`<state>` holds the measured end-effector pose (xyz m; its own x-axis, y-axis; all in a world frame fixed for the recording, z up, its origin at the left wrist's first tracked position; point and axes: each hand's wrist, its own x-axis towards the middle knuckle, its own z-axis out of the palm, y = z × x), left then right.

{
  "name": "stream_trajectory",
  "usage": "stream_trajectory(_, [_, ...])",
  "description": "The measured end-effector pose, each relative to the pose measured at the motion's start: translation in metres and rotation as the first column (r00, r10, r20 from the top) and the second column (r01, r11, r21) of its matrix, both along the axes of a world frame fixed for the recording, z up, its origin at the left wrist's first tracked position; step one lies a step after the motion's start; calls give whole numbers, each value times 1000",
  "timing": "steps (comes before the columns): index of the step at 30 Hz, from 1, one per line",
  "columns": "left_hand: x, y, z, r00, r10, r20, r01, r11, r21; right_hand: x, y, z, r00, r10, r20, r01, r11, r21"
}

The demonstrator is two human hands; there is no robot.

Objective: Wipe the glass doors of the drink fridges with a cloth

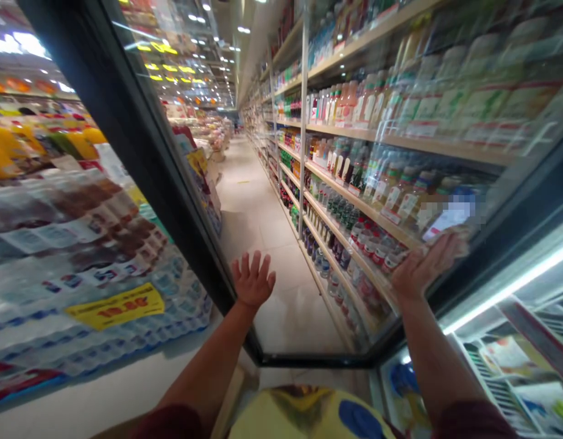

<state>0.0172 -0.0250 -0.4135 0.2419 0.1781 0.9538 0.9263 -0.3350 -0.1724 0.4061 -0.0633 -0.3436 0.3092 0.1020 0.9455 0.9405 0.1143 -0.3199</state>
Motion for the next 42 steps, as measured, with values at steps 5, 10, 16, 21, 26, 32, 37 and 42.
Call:
stream_trajectory(5, [4, -6, 5, 1000, 3, -2, -3, 1000, 14, -8, -3, -27, 1000, 21, 9, -20, 1000, -22])
stream_trajectory(10, [6, -11, 6, 1000, 6, 1, -6, 999, 33, -29, -8, -57, 999, 27, -20, -28, 998, -61])
stream_trajectory(16, [7, -15, 10, 1000, 2, -8, -2, 999, 40, -54, -2, 34, 996, 73, 61, -67, 994, -83])
stream_trajectory(21, [9, -17, 14, 1000, 7, -12, -6, 998, 55, -111, -7, -21, 947, 142, 289, -86, 977, -197])
stream_trajectory(26, [10, -17, 15, 1000, 10, -11, -9, 999, 54, -137, -10, -36, 887, 248, 390, -133, 945, -297])
stream_trajectory(32, [9, -17, 17, 1000, 5, -21, -4, 998, 62, -147, -2, 2, 907, 210, 366, -131, 965, -227])
stream_trajectory(37, [8, -15, 16, 1000, 2, -25, 0, 998, 57, -157, -12, -61, 778, 387, 496, -250, 914, -320])
stream_trajectory(42, [5, -9, 11, 1000, -6, -25, 7, 999, 51, -120, -7, -27, 830, 298, 471, -188, 945, -268])
